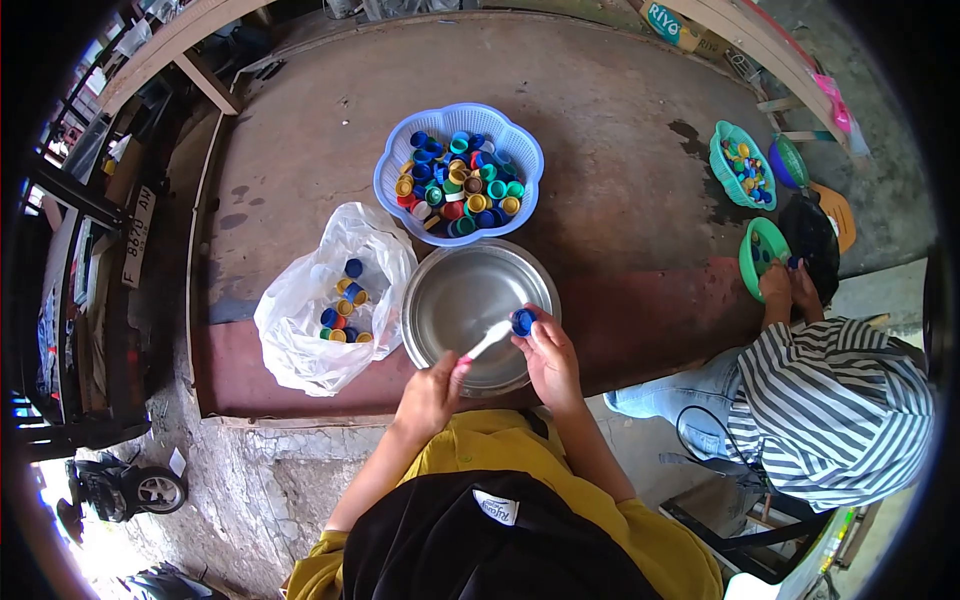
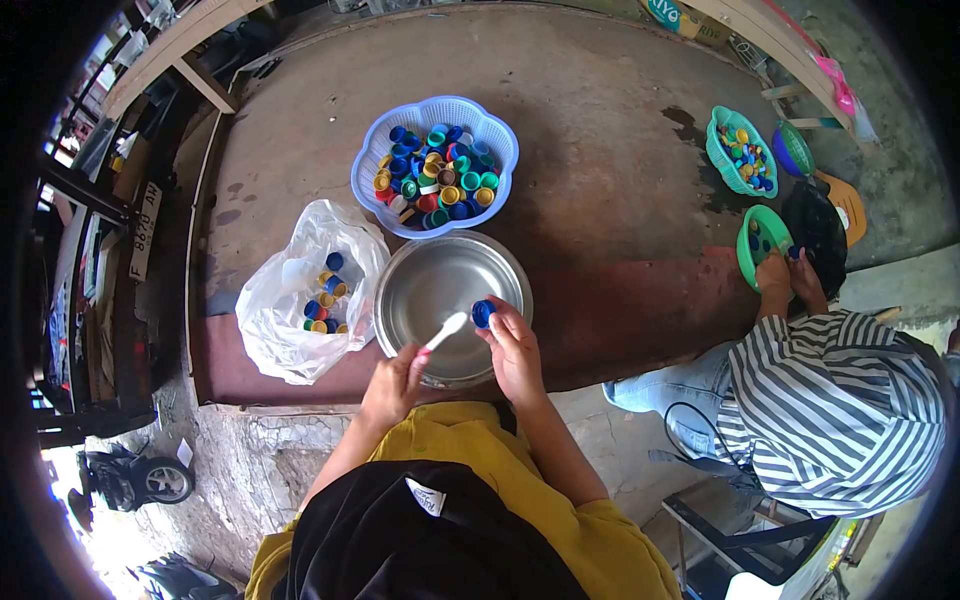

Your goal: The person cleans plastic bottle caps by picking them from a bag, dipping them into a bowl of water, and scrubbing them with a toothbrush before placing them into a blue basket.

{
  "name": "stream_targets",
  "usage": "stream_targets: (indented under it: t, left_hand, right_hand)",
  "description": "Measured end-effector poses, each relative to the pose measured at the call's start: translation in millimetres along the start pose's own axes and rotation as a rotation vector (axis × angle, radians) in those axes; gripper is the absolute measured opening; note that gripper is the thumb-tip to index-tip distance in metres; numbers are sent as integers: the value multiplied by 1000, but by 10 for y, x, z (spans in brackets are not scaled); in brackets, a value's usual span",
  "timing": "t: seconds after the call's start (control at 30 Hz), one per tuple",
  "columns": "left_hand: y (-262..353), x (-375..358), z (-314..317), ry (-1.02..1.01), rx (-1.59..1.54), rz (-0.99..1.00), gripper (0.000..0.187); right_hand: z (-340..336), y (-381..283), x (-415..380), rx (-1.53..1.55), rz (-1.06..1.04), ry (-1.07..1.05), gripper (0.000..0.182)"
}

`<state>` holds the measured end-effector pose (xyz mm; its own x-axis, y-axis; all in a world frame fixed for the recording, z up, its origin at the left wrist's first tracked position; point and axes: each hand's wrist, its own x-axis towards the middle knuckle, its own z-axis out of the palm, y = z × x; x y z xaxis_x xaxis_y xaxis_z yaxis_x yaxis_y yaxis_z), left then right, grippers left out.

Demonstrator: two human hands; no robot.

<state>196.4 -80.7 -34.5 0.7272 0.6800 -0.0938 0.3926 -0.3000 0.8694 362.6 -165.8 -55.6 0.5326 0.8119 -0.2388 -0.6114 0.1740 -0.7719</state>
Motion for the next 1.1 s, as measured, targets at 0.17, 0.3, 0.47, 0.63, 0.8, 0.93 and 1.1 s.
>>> stream_targets:
  t: [0.17, 0.3, 0.47, 0.63, 0.8, 0.93, 1.1]
  left_hand:
    - [-103, 108, 6, 41, 152, -88, 23]
    - [-119, 38, 34, -1, 153, 133, 24]
    - [-129, 161, -166, 20, 226, 52, 23]
    - [-55, 106, -148, -12, 249, 109, 21]
    - [-4, 102, -175, -34, 246, 368, 19]
    - [-21, 154, -218, -14, 286, 165, 18]
    - [70, 79, -162, 11, 217, 260, 18]
  right_hand:
    - [-100, 24, 10, -49, 65, -10, 27]
    - [-150, 59, 11, 79, 171, -42, 22]
    - [-143, -50, 67, 58, 255, -82, 31]
    - [-164, -76, 97, 124, 379, -241, 33]
    - [-2, -168, 39, 59, 403, -123, 30]
    - [-127, -133, 110, 43, 433, -223, 29]
    - [-91, -165, 129, 140, 515, -190, 30]
